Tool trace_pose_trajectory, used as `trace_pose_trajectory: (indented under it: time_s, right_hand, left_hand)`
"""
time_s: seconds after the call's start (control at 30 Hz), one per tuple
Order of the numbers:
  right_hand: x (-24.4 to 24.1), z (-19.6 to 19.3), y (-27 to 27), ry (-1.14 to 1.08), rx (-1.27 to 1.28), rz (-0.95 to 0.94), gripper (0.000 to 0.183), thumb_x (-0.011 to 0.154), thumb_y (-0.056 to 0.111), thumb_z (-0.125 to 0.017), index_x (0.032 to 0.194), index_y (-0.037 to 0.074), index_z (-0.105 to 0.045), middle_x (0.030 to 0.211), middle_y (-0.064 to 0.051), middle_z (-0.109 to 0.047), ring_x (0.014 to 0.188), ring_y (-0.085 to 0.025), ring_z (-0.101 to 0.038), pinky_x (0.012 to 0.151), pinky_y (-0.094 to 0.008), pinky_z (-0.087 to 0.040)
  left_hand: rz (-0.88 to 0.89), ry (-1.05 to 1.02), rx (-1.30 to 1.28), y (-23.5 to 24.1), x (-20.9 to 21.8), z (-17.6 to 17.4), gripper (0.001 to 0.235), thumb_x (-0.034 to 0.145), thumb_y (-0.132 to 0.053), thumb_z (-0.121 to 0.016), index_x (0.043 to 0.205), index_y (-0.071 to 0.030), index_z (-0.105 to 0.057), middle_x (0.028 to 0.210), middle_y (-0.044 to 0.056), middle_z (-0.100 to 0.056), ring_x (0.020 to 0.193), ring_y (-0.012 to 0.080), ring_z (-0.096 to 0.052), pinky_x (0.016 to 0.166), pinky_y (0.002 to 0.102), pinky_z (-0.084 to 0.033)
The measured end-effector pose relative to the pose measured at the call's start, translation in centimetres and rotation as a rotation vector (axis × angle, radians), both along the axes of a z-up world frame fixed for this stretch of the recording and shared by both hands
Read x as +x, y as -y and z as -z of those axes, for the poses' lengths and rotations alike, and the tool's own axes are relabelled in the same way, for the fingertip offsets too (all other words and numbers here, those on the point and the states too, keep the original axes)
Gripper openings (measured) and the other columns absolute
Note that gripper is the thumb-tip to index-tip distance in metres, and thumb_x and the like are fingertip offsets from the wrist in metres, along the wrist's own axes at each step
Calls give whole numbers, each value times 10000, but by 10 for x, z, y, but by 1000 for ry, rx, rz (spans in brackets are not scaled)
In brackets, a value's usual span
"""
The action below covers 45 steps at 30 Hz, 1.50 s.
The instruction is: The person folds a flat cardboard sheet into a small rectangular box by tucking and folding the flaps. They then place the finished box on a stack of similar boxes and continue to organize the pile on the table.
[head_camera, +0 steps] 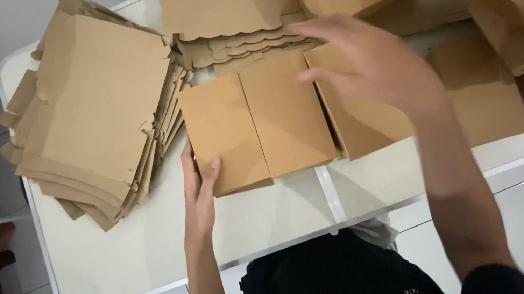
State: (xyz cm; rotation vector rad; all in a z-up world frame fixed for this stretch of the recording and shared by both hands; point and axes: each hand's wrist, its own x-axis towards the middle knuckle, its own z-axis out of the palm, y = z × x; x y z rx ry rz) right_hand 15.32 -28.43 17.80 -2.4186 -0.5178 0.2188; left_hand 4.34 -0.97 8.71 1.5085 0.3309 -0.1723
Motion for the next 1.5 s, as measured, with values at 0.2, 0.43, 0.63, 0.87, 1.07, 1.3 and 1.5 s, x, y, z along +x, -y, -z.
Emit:
trace_pose_trajectory:
  time_s: [0.2,0.43,0.63,0.87,1.07,1.3,1.5]
  right_hand:
    - [-69,40,53,-2,136,549,669,993,378,-597,1564,119,-363,1640,-197,-327,1515,-377,-266,1169,-581,-251]
    - [-95,66,69,-303,-74,567,720,944,500,-493,1606,296,-299,1675,-93,-280,1498,-290,-340,1053,-552,-423]
    - [-108,91,88,73,-93,429,553,1052,391,-462,1557,167,-447,1695,-104,-306,1580,-331,-239,938,-576,-519]
    - [-142,109,131,478,166,531,180,1145,1,-576,1249,-122,-655,1264,-260,-655,1230,-383,-591,1036,-466,-514]
    - [-142,105,141,325,605,968,182,1197,152,-523,1086,17,-575,1037,-119,-620,911,-167,-634,821,-298,-587]
    - [-85,125,229,117,1187,1225,262,950,426,-593,1055,224,-723,1078,0,-734,977,-164,-727,760,-323,-650]
    - [-71,57,176,436,23,910,602,1278,546,-443,1346,-28,-611,1318,-181,-669,1201,-368,-619,925,-514,-440]
  left_hand:
    - [-19,-96,-139,-2,5,23,783,863,-380,-567,1548,-154,-261,1570,15,-389,1384,147,-436,1106,341,-426]
    - [88,-212,-25,32,-14,10,975,802,-592,-547,1559,-138,-131,1629,20,-277,1486,163,-318,1179,387,-359]
    - [116,-230,6,35,-21,7,825,887,-512,-477,1564,-184,-138,1667,-51,-205,1532,125,-233,1201,388,-317]
    - [-4,152,172,31,-23,14,690,1011,-316,-460,1577,-110,-123,1704,118,-96,1584,261,-119,1271,445,-146]
    - [90,224,310,33,-24,16,422,1033,-321,-465,1394,-111,-528,1527,91,-332,1540,212,-242,1250,438,-232]
    - [45,411,482,40,-25,10,349,1043,-233,-531,1363,-97,-564,1551,112,-211,1573,304,-197,1288,543,-141]
    - [396,613,405,66,24,-53,324,1072,-224,-466,1330,-43,-543,1384,133,-541,1403,278,-464,1232,459,-334]
